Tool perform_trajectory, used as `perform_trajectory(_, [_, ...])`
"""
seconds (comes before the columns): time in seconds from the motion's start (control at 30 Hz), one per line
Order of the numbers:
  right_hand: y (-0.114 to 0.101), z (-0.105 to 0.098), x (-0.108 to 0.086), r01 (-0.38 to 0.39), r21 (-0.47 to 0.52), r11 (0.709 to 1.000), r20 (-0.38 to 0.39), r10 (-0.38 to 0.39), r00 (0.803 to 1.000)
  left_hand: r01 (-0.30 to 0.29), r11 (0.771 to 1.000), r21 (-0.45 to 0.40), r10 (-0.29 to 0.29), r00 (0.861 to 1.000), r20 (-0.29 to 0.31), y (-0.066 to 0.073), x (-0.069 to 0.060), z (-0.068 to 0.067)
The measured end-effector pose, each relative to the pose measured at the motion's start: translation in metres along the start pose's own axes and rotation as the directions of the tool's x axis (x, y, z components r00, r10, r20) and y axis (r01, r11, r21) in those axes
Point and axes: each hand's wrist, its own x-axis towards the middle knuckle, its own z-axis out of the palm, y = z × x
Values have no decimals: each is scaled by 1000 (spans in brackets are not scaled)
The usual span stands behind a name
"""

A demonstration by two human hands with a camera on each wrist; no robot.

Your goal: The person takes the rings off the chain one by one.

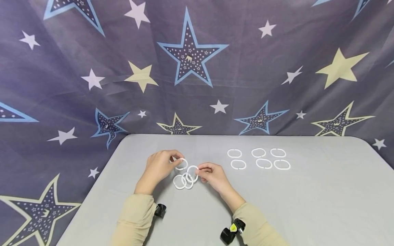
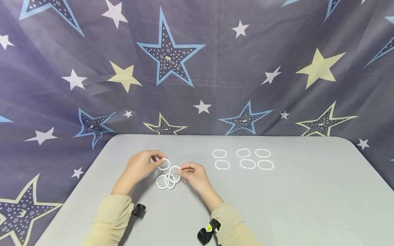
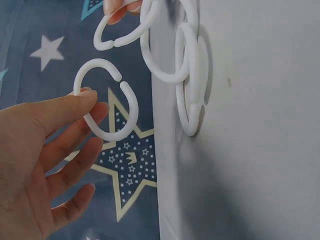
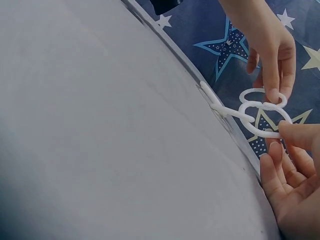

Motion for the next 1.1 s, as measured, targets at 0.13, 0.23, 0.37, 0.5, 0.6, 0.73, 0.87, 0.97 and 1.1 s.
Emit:
perform_trajectory(0.13, [2, 0, 0, 12, -10, 1000, -2, -12, 1000, -21, 999, 31, 21, 1000, 7, 2, 5, 0])
perform_trajectory(0.23, [2, 0, 1, 15, -16, 1000, 1, -15, 1000, -30, 999, 40, 30, 1000, 9, 3, 8, 0])
perform_trajectory(0.37, [2, 0, 2, 22, -20, 1000, 2, -22, 1000, -46, 998, 41, 46, 999, 7, 4, 12, -2])
perform_trajectory(0.5, [3, -1, 1, 24, -18, 1000, 5, -24, 1000, -60, 998, 29, 59, 998, 26, 4, 17, -1])
perform_trajectory(0.6, [4, -1, 1, 20, -8, 1000, 7, -20, 1000, -64, 998, 16, 63, 996, 59, 3, 21, 1])
perform_trajectory(0.73, [5, -1, 1, 17, 3, 1000, 5, -17, 1000, -71, 997, 2, 70, 993, 90, -1, 26, 4])
perform_trajectory(0.87, [3, -1, 1, 16, 0, 1000, 7, -16, 1000, -89, 996, -2, 89, 992, 93, -7, 31, 7])
perform_trajectory(0.97, [2, 0, 1, 17, -10, 1000, 6, -17, 1000, -108, 994, -5, 108, 990, 92, -9, 35, 8])
perform_trajectory(1.1, [2, 0, 0, 18, -14, 1000, 6, -18, 1000, -135, 991, -17, 136, 986, 94, -9, 40, 9])
